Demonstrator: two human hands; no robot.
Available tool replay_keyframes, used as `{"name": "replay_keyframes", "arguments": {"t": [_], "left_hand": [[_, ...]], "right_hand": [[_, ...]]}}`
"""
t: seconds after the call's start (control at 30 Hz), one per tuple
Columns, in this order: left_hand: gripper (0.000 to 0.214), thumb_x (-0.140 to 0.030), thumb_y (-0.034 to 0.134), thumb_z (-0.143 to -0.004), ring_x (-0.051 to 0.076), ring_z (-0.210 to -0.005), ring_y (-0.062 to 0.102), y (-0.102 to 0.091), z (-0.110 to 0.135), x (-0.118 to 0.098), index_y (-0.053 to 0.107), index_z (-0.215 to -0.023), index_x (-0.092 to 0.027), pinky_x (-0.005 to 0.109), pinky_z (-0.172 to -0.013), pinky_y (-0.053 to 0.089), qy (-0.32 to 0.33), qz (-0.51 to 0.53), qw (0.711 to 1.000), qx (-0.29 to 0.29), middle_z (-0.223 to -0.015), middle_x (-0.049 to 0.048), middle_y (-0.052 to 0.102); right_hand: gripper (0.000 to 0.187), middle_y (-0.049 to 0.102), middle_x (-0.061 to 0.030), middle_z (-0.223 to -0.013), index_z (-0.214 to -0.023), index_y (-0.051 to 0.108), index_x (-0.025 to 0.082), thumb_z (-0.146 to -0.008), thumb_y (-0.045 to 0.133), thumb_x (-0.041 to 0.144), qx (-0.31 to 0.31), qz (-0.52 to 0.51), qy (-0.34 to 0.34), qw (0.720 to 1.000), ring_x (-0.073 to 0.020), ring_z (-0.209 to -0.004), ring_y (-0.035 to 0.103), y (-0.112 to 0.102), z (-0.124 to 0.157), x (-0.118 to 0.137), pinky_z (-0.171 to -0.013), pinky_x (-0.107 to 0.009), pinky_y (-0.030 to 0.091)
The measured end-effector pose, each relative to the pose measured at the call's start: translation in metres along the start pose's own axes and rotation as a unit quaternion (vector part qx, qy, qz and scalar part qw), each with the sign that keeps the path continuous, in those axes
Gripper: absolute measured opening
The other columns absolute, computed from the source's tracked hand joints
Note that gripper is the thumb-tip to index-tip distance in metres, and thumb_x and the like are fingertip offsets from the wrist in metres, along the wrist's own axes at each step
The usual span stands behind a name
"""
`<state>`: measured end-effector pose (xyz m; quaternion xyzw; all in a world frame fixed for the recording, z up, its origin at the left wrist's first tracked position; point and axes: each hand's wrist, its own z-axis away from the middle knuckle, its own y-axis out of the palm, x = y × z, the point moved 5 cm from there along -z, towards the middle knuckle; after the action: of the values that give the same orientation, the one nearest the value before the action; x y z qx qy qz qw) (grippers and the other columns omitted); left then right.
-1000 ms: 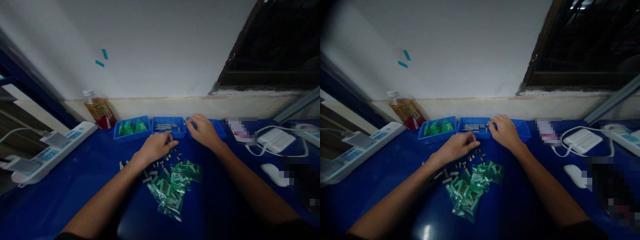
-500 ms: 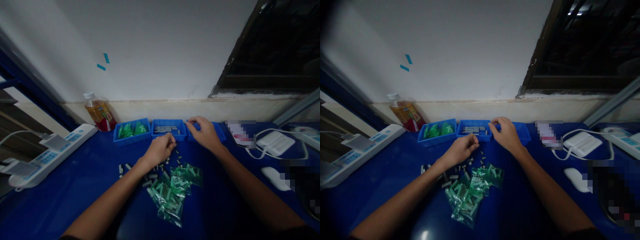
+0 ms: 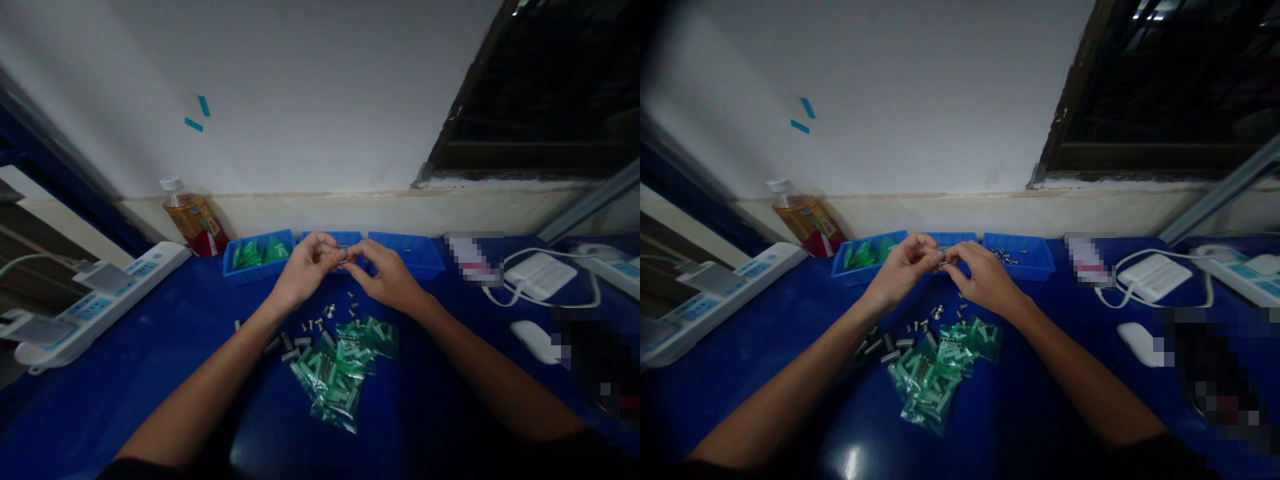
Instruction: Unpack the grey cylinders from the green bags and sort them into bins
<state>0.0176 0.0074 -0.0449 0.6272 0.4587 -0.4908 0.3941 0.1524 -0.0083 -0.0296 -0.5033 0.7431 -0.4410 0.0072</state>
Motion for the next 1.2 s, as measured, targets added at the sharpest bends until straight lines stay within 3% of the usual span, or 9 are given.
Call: {"name": "replay_keyframes", "arguments": {"t": [0.13, 0.33, 0.57, 0.73, 0.8, 0.9, 1.03, 1.13, 1.2], "left_hand": [[0.018, -0.026, 0.061, -0.080, 0.012, -0.072, 0.059, -0.001, 0.001, -0.004, 0.053, -0.093, -0.014, 0.025, -0.071, 0.046, 0.026, -0.077, 0.996, 0.036, -0.076, 0.0013, 0.062], [0.014, -0.025, 0.057, -0.084, 0.015, -0.077, 0.060, 0.000, 0.006, -0.015, 0.060, -0.093, -0.015, 0.027, -0.071, 0.046, 0.096, -0.254, 0.961, 0.042, -0.084, 0.0044, 0.064], [0.023, -0.034, 0.055, -0.083, 0.013, -0.068, 0.055, 0.000, 0.003, -0.003, 0.061, -0.085, -0.013, 0.025, -0.065, 0.043, 0.033, -0.161, 0.986, 0.025, -0.074, 0.0027, 0.062], [0.031, -0.040, 0.049, -0.085, 0.013, -0.062, 0.053, -0.001, 0.000, 0.002, 0.061, -0.074, -0.013, 0.024, -0.060, 0.041, -0.005, -0.184, 0.981, 0.052, -0.066, 0.0017, 0.059], [0.037, -0.044, 0.047, -0.085, 0.014, -0.059, 0.054, -0.001, 0.002, 0.006, 0.062, -0.071, -0.014, 0.024, -0.057, 0.040, -0.029, -0.274, 0.957, 0.092, -0.064, 0.0028, 0.061], [0.034, -0.047, 0.056, -0.079, 0.016, -0.056, 0.056, 0.003, 0.011, 0.015, 0.067, -0.068, -0.017, 0.025, -0.054, 0.038, -0.047, -0.456, 0.873, 0.166, -0.061, 0.0039, 0.062], [0.019, -0.039, 0.070, -0.066, 0.021, -0.061, 0.061, 0.010, 0.023, 0.021, 0.069, -0.066, -0.020, 0.026, -0.057, 0.041, -0.060, -0.591, 0.786, 0.168, -0.064, 0.0068, 0.066], [0.011, -0.031, 0.069, -0.067, 0.023, -0.066, 0.063, 0.012, 0.024, 0.026, 0.070, -0.068, -0.020, 0.029, -0.061, 0.044, -0.072, -0.607, 0.774, 0.163, -0.069, 0.0085, 0.068], [0.011, -0.029, 0.065, -0.070, 0.023, -0.068, 0.063, 0.008, 0.018, 0.025, 0.071, -0.072, -0.020, 0.030, -0.064, 0.045, -0.059, -0.581, 0.798, 0.146, -0.072, 0.0083, 0.069]], "right_hand": [[0.007, 0.059, -0.0023, -0.076, -0.084, 0.055, 0.018, -0.087, 0.050, 0.021, -0.031, 0.017, 0.020, 0.999, -0.0147, -0.072, 0.055, -0.002, 0.001, -0.006, -0.065, -0.028, 0.041], [0.018, 0.060, -0.0018, -0.072, -0.078, 0.056, 0.019, -0.091, 0.044, 0.024, -0.036, 0.012, 0.032, 0.999, -0.0146, -0.070, 0.055, -0.001, 0.000, -0.007, -0.066, -0.028, 0.040], [0.015, 0.061, -0.0037, -0.081, -0.100, 0.053, 0.019, -0.085, 0.052, 0.022, -0.057, 0.025, 0.009, 0.998, -0.0163, -0.075, 0.058, -0.001, 0.003, -0.003, -0.068, -0.029, 0.044], [0.010, 0.061, -0.0046, -0.081, -0.089, 0.056, 0.020, -0.088, 0.046, 0.020, -0.026, 0.073, -0.027, 0.997, -0.0180, -0.079, 0.056, 0.000, 0.002, -0.001, -0.074, -0.032, 0.043], [0.012, 0.062, -0.0046, -0.080, -0.084, 0.057, 0.019, -0.088, 0.047, 0.023, -0.009, 0.104, -0.001, 0.995, -0.0183, -0.078, 0.056, -0.002, 0.000, -0.012, -0.074, -0.032, 0.042], [0.018, 0.064, -0.0057, -0.078, -0.076, 0.059, 0.018, -0.087, 0.049, 0.028, 0.010, 0.181, 0.093, 0.979, -0.0197, -0.077, 0.058, -0.009, 0.000, -0.046, -0.070, -0.032, 0.041], [0.025, 0.067, -0.0063, -0.075, -0.067, 0.064, 0.020, -0.083, 0.053, 0.036, 0.059, 0.267, 0.249, 0.929, -0.0210, -0.072, 0.060, -0.020, 0.011, -0.099, -0.062, -0.030, 0.039], [0.029, 0.069, -0.0064, -0.074, -0.068, 0.067, 0.021, -0.083, 0.052, 0.042, 0.072, 0.280, 0.309, 0.906, -0.0210, -0.069, 0.062, -0.023, 0.019, -0.118, -0.060, -0.030, 0.039], [0.031, 0.069, -0.0063, -0.074, -0.071, 0.067, 0.021, -0.084, 0.050, 0.043, 0.054, 0.266, 0.303, 0.913, -0.0208, -0.071, 0.062, -0.024, 0.019, -0.116, -0.062, -0.030, 0.041]]}}
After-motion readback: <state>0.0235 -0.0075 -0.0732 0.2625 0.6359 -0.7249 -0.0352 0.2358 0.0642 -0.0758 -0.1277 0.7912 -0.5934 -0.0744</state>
